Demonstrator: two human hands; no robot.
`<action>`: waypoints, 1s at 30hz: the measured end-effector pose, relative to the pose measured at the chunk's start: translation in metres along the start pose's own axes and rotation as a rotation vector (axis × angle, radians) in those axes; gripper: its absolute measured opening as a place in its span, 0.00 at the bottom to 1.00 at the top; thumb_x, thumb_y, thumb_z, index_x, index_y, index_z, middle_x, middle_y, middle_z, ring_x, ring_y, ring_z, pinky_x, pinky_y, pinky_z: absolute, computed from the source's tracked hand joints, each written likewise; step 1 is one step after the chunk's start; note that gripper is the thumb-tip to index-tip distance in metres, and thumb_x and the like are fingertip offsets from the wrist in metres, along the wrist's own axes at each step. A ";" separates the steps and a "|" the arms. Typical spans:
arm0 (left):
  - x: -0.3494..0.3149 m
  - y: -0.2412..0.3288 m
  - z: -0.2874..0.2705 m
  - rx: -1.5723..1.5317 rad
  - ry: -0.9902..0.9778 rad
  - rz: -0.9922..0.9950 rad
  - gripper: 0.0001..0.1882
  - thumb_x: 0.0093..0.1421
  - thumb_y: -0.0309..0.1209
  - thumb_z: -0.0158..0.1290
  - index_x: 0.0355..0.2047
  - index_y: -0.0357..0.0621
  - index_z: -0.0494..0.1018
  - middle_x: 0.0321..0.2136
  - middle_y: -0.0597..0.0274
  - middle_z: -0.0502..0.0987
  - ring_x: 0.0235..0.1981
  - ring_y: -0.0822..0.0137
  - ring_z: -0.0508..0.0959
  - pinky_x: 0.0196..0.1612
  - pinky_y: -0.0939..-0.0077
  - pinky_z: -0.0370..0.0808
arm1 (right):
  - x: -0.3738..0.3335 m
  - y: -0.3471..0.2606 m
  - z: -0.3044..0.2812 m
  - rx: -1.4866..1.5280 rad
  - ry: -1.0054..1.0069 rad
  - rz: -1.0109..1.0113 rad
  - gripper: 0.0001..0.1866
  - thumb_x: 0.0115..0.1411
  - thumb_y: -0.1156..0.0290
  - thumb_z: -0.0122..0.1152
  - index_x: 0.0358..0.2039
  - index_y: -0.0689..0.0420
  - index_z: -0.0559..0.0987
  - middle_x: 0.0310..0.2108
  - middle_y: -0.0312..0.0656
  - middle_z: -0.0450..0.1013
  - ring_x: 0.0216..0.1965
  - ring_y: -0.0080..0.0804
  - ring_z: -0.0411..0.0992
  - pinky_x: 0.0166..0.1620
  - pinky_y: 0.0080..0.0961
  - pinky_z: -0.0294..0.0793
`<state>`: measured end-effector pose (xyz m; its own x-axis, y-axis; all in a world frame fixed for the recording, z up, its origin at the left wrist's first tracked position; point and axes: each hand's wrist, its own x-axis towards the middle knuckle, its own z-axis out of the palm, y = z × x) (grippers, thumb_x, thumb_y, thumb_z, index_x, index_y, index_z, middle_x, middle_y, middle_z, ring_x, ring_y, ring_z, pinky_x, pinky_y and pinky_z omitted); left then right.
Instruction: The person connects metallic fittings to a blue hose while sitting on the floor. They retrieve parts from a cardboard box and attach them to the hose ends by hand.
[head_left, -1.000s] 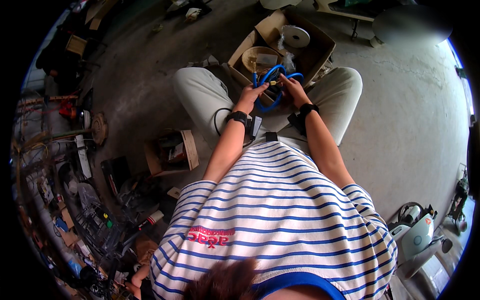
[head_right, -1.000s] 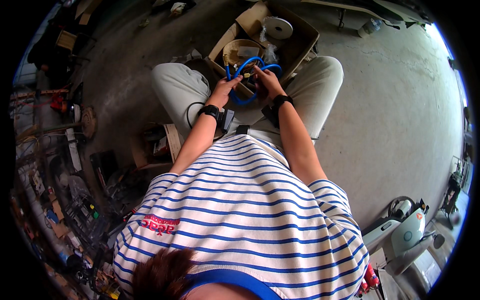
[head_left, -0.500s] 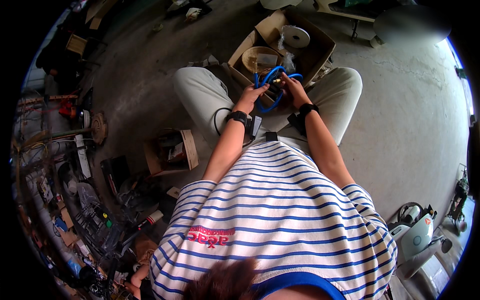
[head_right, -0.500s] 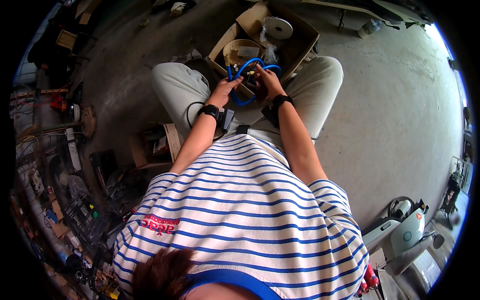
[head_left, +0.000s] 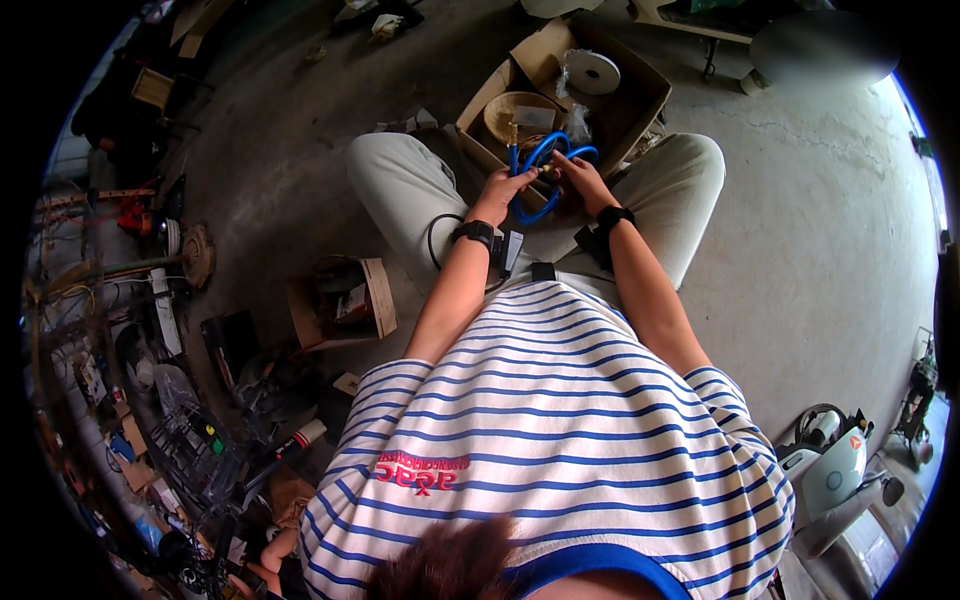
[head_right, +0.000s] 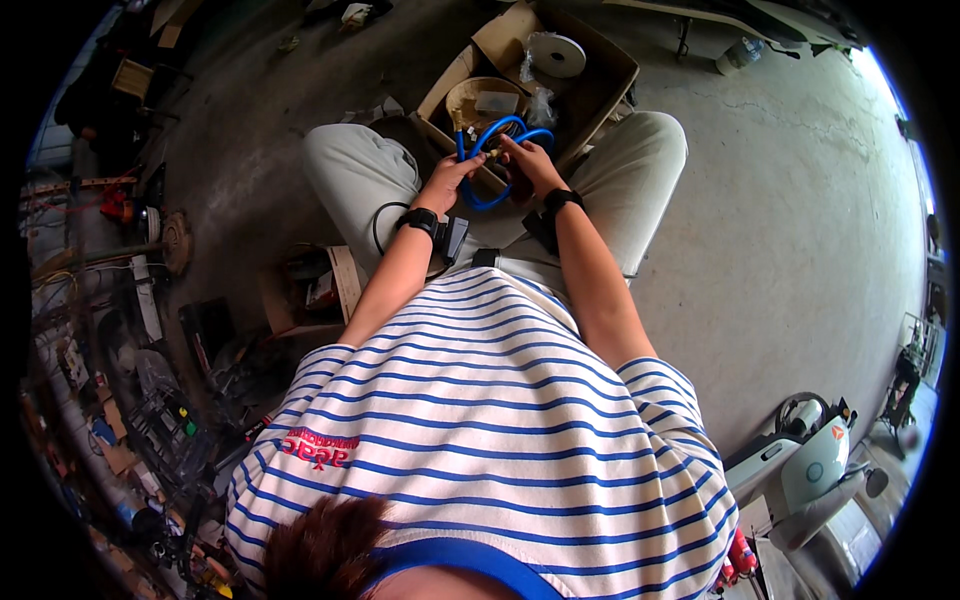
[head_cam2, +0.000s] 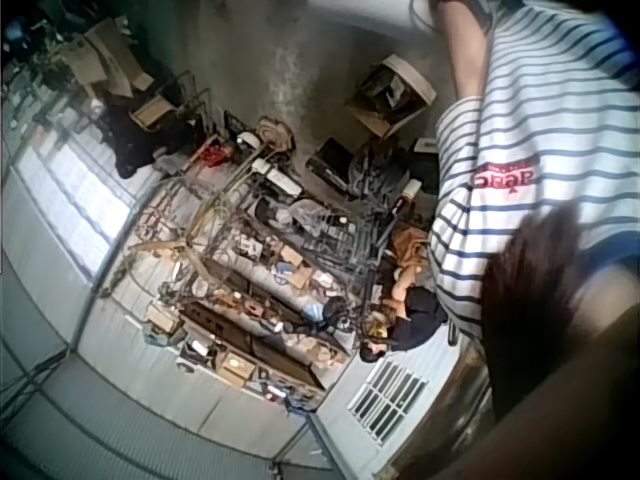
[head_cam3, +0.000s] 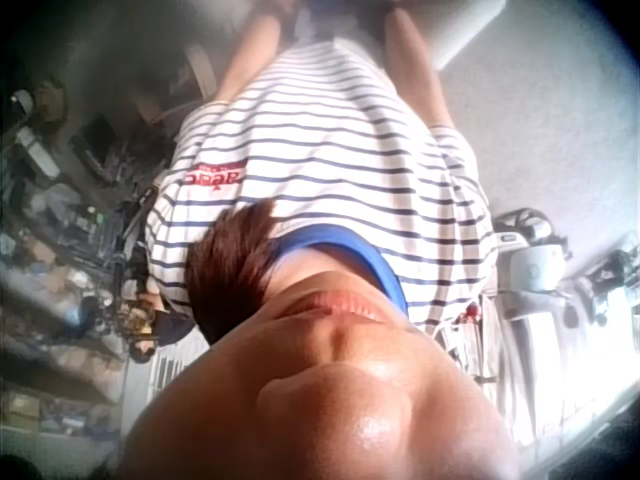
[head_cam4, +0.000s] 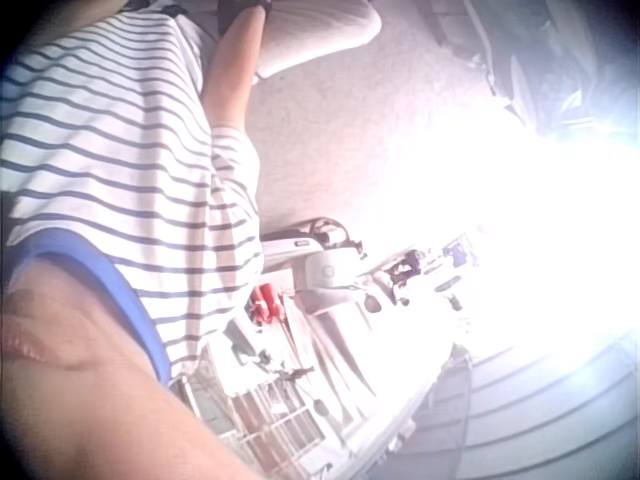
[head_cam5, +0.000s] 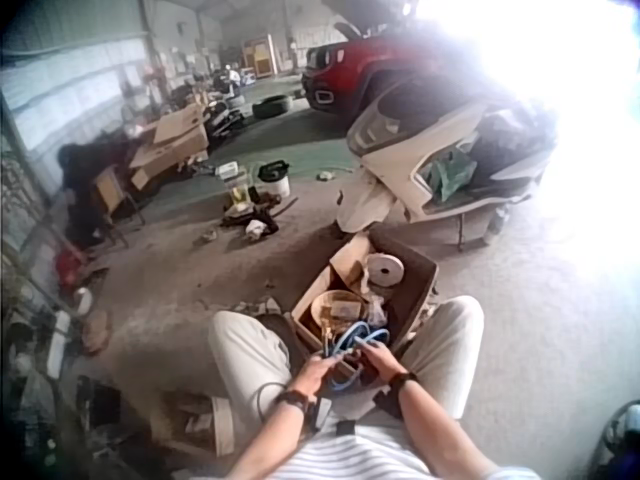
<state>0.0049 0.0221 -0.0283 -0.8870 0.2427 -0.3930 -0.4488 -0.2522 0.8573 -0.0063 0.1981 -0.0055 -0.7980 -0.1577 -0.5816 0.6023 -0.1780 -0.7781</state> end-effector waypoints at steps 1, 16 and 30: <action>0.001 0.000 0.000 -0.006 -0.011 0.003 0.08 0.50 0.33 0.58 0.30 0.44 0.75 0.20 0.74 0.70 0.21 0.80 0.65 0.27 0.85 0.59 | 0.000 0.000 0.000 0.000 0.000 -0.001 0.18 0.53 0.52 0.58 0.29 0.55 0.73 0.21 0.30 0.68 0.20 0.15 0.64 0.23 0.12 0.63; 0.002 -0.002 -0.001 0.096 0.023 -0.037 0.10 0.48 0.37 0.59 0.25 0.45 0.74 0.18 0.75 0.68 0.20 0.80 0.65 0.27 0.85 0.59 | 0.007 0.006 -0.003 -0.177 0.051 -0.078 0.18 0.54 0.52 0.58 0.24 0.56 0.74 0.18 0.29 0.67 0.18 0.14 0.62 0.21 0.12 0.60; -0.004 0.006 0.009 0.072 -0.029 0.035 0.10 0.52 0.31 0.56 0.34 0.42 0.74 0.31 0.67 0.77 0.34 0.78 0.73 0.38 0.86 0.65 | 0.018 0.019 -0.005 -0.317 0.029 -0.217 0.23 0.52 0.49 0.58 0.24 0.61 0.75 0.18 0.34 0.68 0.17 0.17 0.63 0.20 0.18 0.62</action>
<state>0.0071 0.0283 -0.0186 -0.8981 0.2623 -0.3529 -0.4073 -0.1936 0.8925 -0.0098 0.1972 -0.0320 -0.9094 -0.1208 -0.3979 0.3869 0.1052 -0.9161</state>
